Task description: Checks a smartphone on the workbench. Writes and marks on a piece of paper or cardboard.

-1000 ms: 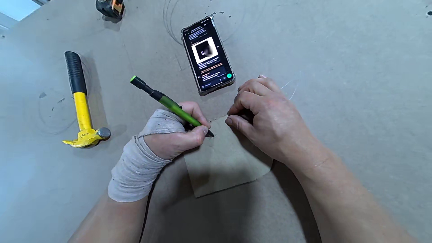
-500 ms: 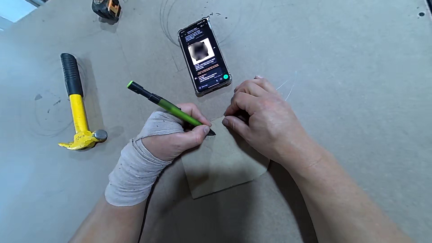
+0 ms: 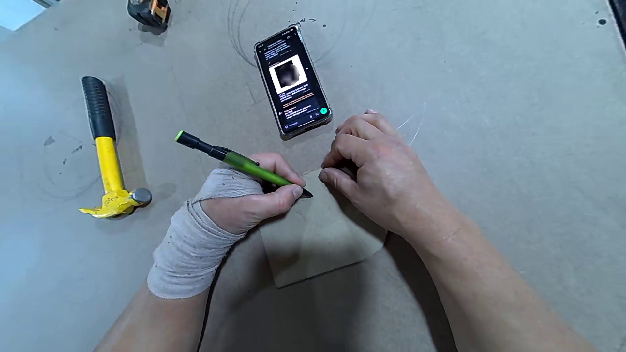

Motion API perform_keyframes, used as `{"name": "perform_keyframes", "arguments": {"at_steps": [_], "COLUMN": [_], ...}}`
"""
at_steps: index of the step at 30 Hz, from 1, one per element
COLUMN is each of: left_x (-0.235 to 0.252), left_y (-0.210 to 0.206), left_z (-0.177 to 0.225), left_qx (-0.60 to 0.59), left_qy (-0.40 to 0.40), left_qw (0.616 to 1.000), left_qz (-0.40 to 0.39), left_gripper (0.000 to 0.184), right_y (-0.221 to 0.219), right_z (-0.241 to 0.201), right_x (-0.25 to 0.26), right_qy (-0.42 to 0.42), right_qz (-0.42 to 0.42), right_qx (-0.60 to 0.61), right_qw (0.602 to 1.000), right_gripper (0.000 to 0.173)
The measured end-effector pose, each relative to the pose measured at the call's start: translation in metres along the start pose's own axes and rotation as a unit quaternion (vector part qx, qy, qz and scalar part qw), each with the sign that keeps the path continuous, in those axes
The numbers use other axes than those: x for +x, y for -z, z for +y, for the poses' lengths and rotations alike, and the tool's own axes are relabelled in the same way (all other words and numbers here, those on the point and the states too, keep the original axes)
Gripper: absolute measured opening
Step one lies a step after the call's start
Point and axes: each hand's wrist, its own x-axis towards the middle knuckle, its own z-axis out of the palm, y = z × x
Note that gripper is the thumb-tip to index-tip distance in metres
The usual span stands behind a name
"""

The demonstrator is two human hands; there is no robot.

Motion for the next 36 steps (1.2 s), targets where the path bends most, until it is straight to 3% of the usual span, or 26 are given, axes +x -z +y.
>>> {"name": "perform_keyframes", "arguments": {"at_steps": [12,24,27,32,36], "left_x": [-0.001,-0.022,-0.014,0.001,-0.013], "left_y": [-0.002,0.028,0.02,0.008,0.02], "left_z": [0.003,-0.001,0.002,-0.004,-0.007], "left_qx": [-0.023,-0.044,-0.023,-0.09,-0.117], "left_qy": [0.015,0.042,0.023,-0.047,-0.056], "left_qw": [1.0,0.998,0.999,0.995,0.99], "left_qz": [-0.001,0.017,0.023,-0.003,0.05], "left_gripper": [0.011,0.008,0.009,0.011,0.015], "right_y": [0.0,0.003,0.001,0.002,0.002], "right_z": [0.0,0.006,0.004,0.005,0.002], "right_x": [0.001,-0.002,-0.001,-0.001,-0.001], "right_qy": [0.0,0.046,0.042,0.025,0.028], "right_qz": [-0.002,-0.029,-0.029,-0.017,-0.003], "right_qx": [-0.002,0.024,0.009,0.013,0.013], "right_qw": [1.0,0.998,0.999,0.999,1.0], "right_gripper": [0.01,0.013,0.012,0.011,0.009]}}
